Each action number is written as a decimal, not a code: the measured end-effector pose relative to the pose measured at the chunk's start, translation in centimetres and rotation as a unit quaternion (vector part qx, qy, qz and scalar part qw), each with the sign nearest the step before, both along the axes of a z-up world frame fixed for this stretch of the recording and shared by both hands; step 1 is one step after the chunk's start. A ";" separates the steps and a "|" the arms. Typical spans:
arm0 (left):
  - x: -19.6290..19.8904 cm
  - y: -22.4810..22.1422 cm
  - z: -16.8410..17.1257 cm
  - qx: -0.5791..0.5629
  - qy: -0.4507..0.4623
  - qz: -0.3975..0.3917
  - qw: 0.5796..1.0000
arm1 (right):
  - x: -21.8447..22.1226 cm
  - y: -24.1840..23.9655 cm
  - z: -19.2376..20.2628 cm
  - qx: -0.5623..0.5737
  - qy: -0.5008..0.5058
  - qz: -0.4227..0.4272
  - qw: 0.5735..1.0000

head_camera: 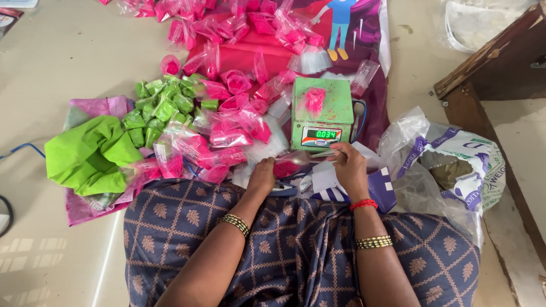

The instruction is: The person weighs small pink packets on a digital scale and organizes them.

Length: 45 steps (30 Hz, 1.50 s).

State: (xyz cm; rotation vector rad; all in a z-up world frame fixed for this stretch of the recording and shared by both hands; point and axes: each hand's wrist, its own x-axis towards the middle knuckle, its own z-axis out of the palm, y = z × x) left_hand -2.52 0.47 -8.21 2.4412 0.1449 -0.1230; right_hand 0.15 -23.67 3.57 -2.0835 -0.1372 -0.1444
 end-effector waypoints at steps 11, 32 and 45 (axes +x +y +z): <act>-0.1 0.3 0.8 0.009 0.030 -0.020 0.999 | 0.3 1.0 -3.0 -0.006 -0.004 0.035 0.999; 0.5 2.3 -0.4 -0.006 0.013 -0.001 1.000 | -0.7 0.6 -1.5 0.214 0.178 -0.032 0.960; 1.2 3.3 -3.5 -0.125 -0.046 0.020 0.991 | -1.9 1.2 -0.5 0.207 0.147 -0.007 0.967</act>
